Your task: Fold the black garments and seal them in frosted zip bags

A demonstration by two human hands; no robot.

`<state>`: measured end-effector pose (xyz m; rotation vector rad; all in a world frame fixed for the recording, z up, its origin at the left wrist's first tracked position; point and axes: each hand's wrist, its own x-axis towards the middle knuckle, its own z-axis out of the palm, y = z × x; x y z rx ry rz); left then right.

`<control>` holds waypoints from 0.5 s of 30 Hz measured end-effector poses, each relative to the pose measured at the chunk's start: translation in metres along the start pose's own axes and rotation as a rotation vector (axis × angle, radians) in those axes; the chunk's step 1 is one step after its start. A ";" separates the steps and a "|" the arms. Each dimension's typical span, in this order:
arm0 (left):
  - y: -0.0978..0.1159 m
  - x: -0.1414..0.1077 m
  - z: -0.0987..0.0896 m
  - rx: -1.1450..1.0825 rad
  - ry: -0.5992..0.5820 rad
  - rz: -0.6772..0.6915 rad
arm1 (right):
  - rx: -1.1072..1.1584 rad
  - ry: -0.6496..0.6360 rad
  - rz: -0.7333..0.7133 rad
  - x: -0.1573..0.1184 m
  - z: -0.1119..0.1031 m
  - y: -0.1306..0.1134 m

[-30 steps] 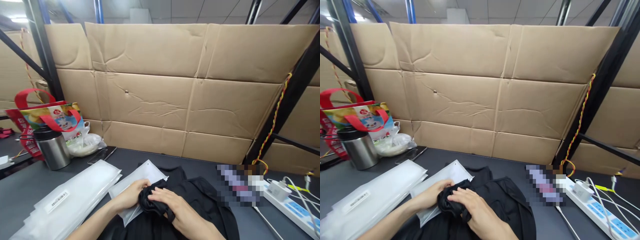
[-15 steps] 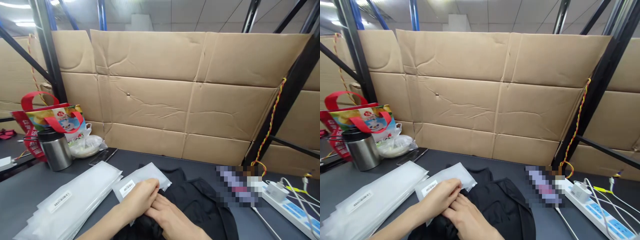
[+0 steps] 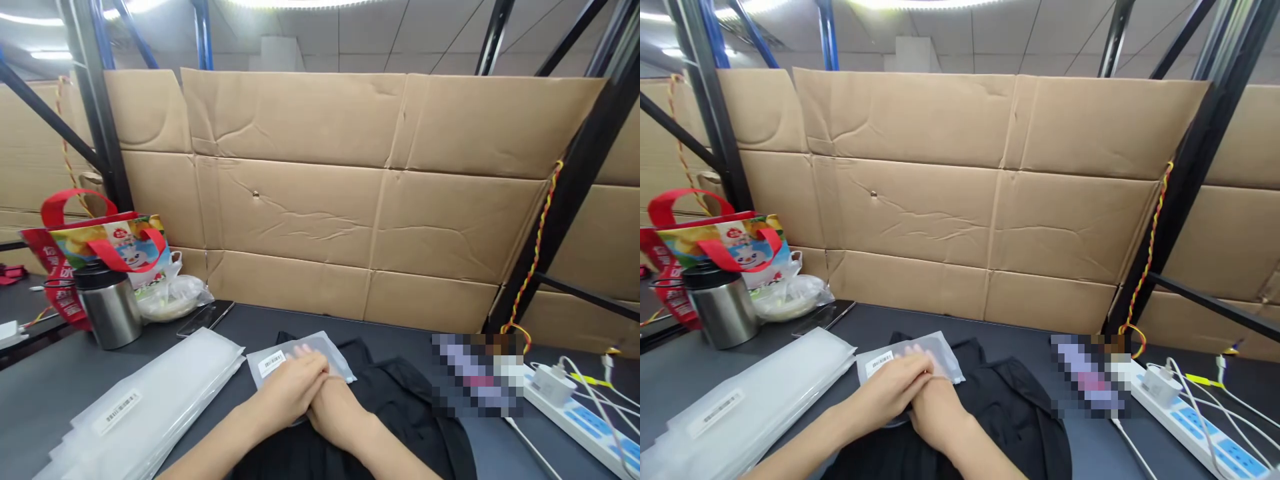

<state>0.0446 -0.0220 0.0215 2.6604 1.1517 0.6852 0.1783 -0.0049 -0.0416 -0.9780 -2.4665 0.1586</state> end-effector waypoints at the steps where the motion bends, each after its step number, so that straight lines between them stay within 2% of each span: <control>1: -0.004 -0.002 0.000 -0.009 0.012 -0.005 | -0.023 -0.010 -0.006 -0.007 -0.001 -0.002; 7: -0.014 -0.009 0.011 -0.037 0.013 0.014 | -0.155 -0.020 0.042 -0.045 0.000 -0.021; 11: -0.008 -0.009 0.018 -0.004 -0.026 0.054 | -0.055 -0.083 0.033 -0.040 -0.005 -0.023; 15: -0.008 -0.013 0.012 0.052 0.005 0.033 | 0.002 -0.073 -0.007 -0.035 -0.021 -0.023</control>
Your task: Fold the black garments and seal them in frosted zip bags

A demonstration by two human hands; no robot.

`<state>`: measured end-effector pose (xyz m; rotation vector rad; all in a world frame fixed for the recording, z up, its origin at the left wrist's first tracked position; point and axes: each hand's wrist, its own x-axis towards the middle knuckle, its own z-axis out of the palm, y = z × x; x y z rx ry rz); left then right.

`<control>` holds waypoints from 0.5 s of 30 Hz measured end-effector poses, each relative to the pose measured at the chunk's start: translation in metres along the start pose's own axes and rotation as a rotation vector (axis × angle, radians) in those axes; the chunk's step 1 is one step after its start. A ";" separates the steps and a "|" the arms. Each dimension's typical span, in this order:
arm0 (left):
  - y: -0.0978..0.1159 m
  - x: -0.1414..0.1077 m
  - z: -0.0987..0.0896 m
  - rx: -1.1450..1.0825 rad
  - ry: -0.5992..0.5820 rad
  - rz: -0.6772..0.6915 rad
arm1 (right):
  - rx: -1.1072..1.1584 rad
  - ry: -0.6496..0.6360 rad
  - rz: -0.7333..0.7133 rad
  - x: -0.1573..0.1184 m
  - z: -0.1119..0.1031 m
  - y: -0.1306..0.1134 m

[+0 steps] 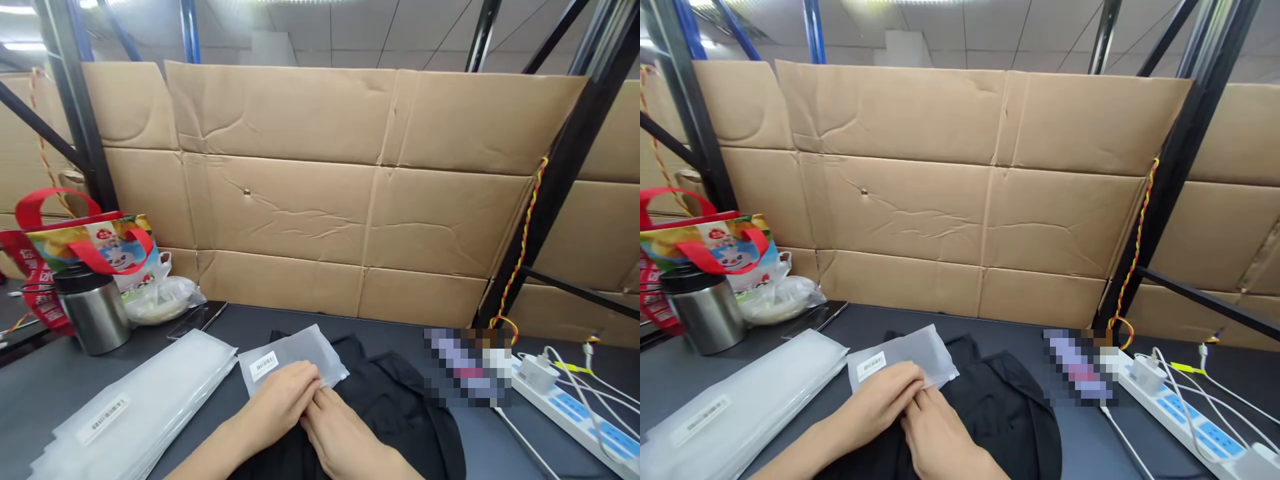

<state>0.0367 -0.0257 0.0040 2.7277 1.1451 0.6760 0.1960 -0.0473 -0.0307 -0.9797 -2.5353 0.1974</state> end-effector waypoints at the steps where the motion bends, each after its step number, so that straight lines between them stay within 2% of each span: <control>1: -0.004 -0.003 -0.001 0.012 0.021 -0.016 | 0.012 0.015 -0.005 -0.002 -0.005 0.000; 4: -0.023 -0.015 0.002 0.062 0.040 -0.009 | 0.069 0.072 0.023 -0.012 -0.024 0.004; 7: -0.041 -0.026 0.014 0.154 -0.035 0.049 | 0.021 0.165 0.126 -0.020 -0.043 0.023; 9: -0.045 -0.030 0.019 0.214 -0.086 0.067 | -0.063 0.174 0.172 -0.021 -0.049 0.040; 12: -0.044 -0.032 0.017 0.275 -0.095 0.113 | -0.143 0.119 0.188 -0.019 -0.047 0.060; 15: -0.038 -0.032 0.007 0.296 -0.099 0.149 | -0.160 0.117 0.200 -0.016 -0.037 0.069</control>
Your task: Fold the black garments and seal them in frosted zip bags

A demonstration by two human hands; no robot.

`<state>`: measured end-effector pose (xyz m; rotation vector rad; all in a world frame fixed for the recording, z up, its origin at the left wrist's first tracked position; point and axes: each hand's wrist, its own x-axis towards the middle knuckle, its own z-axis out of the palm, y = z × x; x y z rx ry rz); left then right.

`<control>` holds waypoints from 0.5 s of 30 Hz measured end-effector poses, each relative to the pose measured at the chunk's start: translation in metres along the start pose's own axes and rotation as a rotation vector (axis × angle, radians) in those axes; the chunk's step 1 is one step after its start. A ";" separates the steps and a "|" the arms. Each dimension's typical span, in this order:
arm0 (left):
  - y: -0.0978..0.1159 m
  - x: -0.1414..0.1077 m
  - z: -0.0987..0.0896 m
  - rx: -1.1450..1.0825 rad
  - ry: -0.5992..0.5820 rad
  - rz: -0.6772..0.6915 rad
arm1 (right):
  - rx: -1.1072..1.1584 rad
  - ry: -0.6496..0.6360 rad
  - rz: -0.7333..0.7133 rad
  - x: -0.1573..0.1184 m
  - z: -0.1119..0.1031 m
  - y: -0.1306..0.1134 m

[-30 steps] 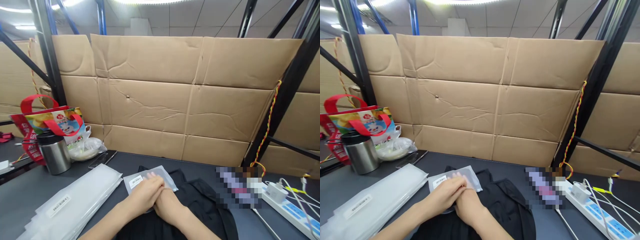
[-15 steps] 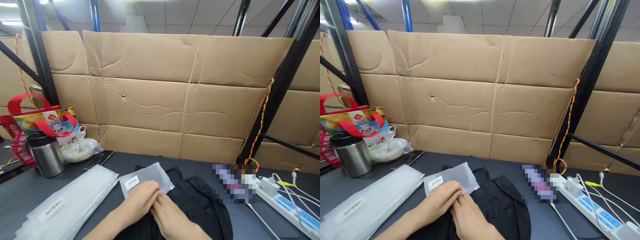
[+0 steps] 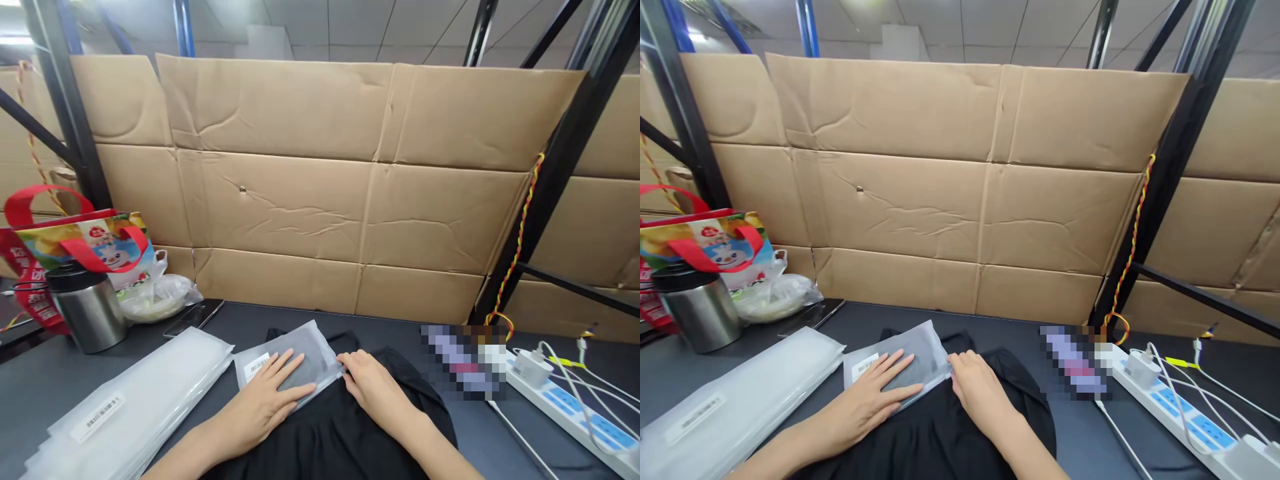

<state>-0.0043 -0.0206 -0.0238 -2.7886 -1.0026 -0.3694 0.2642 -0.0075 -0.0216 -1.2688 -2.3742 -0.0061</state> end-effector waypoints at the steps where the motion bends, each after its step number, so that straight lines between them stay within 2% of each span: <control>1: 0.002 0.001 -0.004 0.000 -0.014 0.000 | 0.004 0.006 0.003 0.000 0.004 0.001; 4: 0.015 0.015 -0.016 -0.004 -0.039 -0.084 | 0.029 0.020 0.009 0.000 0.011 0.004; 7: 0.036 0.044 -0.019 0.008 -0.056 -0.207 | 0.071 0.032 0.016 0.000 0.013 0.008; 11: 0.054 0.087 -0.007 0.010 -0.104 -0.198 | 0.110 0.043 0.028 0.001 0.015 0.012; 15: 0.052 0.107 0.006 0.007 -0.157 -0.188 | 0.130 0.054 0.059 0.001 0.016 0.013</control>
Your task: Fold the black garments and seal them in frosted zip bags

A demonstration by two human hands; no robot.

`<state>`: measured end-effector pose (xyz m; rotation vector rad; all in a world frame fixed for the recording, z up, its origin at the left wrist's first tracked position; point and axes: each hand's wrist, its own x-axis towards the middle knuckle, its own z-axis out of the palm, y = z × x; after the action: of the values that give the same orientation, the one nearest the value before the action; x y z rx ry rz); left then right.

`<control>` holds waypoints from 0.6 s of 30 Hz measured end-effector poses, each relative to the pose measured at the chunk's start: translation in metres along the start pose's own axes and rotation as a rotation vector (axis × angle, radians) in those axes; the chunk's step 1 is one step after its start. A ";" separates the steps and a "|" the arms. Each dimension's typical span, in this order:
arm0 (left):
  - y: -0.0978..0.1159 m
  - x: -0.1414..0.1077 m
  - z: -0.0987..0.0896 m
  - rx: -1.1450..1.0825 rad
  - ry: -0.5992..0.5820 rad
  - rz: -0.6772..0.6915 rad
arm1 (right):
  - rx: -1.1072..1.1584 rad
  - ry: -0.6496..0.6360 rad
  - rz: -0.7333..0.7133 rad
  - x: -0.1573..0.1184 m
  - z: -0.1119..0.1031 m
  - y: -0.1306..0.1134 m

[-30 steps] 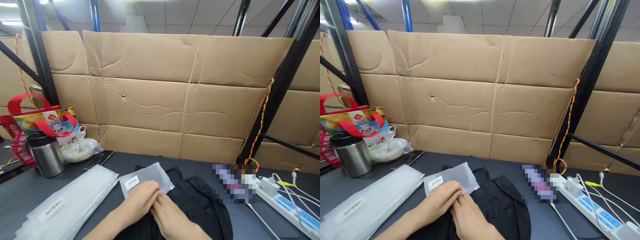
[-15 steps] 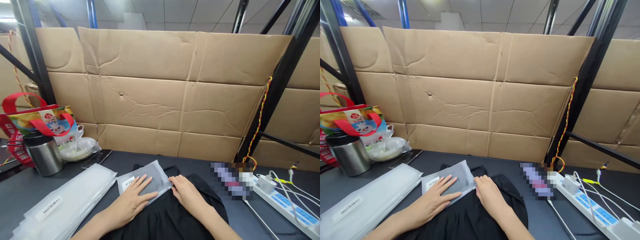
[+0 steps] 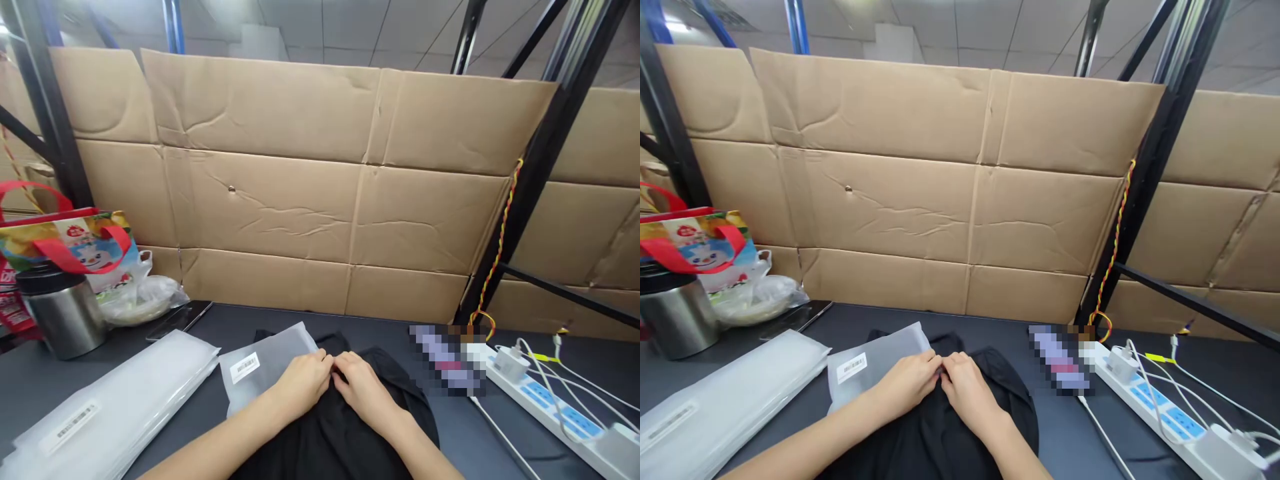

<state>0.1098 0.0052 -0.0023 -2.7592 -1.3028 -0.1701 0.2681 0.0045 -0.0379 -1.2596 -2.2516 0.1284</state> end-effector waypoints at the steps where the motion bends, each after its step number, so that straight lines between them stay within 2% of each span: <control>1: -0.002 0.002 0.001 0.001 -0.011 0.000 | 0.009 0.002 0.004 0.000 0.000 0.000; 9: -0.008 0.006 0.001 -0.028 -0.038 -0.038 | 0.075 0.015 0.022 -0.002 -0.004 -0.001; 14: -0.007 0.010 0.007 -0.037 -0.003 -0.060 | 0.089 0.032 0.018 -0.003 -0.005 -0.002; 18: -0.009 0.002 0.007 -0.032 0.040 -0.042 | 0.088 0.053 0.018 -0.002 -0.003 -0.002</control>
<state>0.1043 0.0136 -0.0087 -2.7414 -1.3603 -0.2492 0.2686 0.0015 -0.0355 -1.2230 -2.1662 0.1964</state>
